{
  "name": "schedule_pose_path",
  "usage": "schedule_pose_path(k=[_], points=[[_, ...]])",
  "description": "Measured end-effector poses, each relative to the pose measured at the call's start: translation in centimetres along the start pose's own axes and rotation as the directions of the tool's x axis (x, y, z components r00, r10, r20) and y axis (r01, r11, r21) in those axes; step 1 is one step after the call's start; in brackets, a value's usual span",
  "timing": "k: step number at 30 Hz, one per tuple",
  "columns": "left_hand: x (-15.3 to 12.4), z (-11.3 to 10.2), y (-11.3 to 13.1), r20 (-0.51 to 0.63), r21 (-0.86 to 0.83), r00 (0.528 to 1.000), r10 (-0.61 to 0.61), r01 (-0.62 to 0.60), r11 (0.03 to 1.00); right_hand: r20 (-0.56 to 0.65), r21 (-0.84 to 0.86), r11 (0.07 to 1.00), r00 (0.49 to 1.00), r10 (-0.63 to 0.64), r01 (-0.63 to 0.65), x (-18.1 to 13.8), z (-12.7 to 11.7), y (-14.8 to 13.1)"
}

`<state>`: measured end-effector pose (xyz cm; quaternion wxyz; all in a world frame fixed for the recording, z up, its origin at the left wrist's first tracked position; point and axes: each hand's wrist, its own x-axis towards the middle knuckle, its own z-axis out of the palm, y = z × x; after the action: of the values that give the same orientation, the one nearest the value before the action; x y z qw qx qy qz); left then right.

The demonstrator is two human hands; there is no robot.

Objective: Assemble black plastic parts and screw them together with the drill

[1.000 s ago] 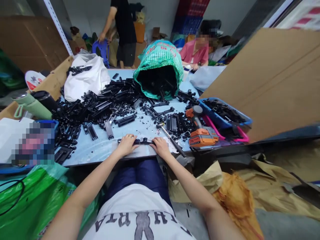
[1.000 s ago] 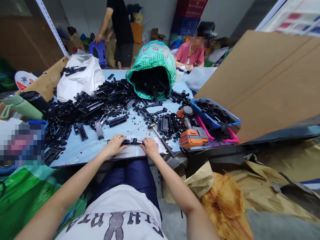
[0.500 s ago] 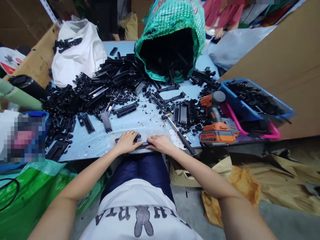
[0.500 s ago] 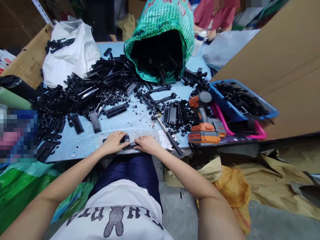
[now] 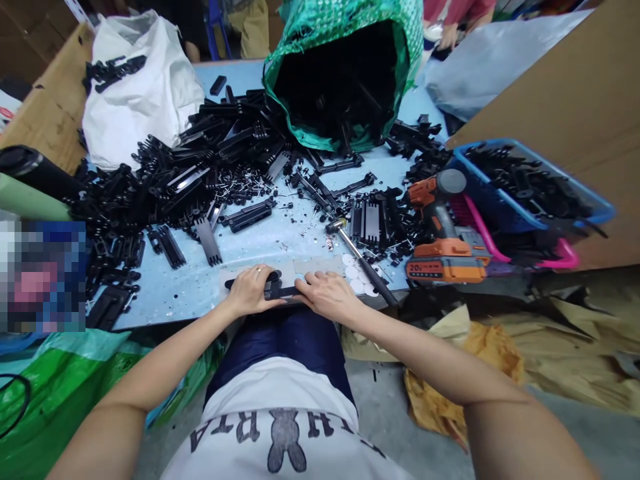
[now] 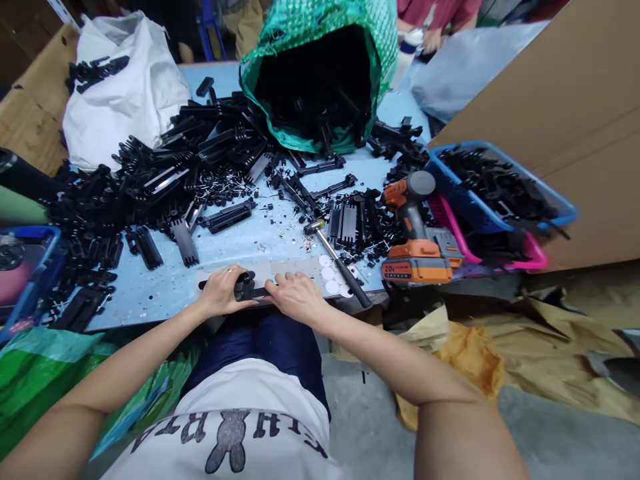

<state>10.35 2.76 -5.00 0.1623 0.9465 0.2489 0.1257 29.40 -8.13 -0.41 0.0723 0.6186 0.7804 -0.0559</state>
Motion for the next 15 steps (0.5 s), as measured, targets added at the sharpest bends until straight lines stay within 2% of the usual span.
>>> schedule_pose_path(k=[4, 7, 10, 13, 15], points=[[0.0, -0.1, -0.3, -0.024, -0.039, 1.0, -0.005, 0.004, 0.999, 0.041, 0.003, 1.0, 0.999, 0.01, -0.01, 0.0, -1.2, -0.2], [-0.1, -0.4, -0.3, 0.005, -0.096, 1.0, -0.009, 0.01, 0.995, 0.061, 0.019, 1.0, 0.998, -0.003, 0.002, 0.0, -1.7, -0.3], [0.1, -1.0, -0.2, 0.057, -0.128, 0.996, -0.061, 0.068, 0.989, 0.053, 0.017, 0.999, 0.998, -0.033, 0.032, 0.2, -1.8, 0.1], [1.5, -1.6, -0.6, 0.21, -0.147, 0.975, -0.077, 0.11, 0.983, 0.074, 0.015, 0.996, 0.994, -0.084, 0.083, 0.9, -1.7, 1.2], [3.3, -2.1, -1.4, 0.347, -0.171, 0.937, -0.029, 0.094, 0.981, 0.102, 0.019, 0.995, 0.99, -0.095, 0.093, 1.7, -1.3, 2.2]])
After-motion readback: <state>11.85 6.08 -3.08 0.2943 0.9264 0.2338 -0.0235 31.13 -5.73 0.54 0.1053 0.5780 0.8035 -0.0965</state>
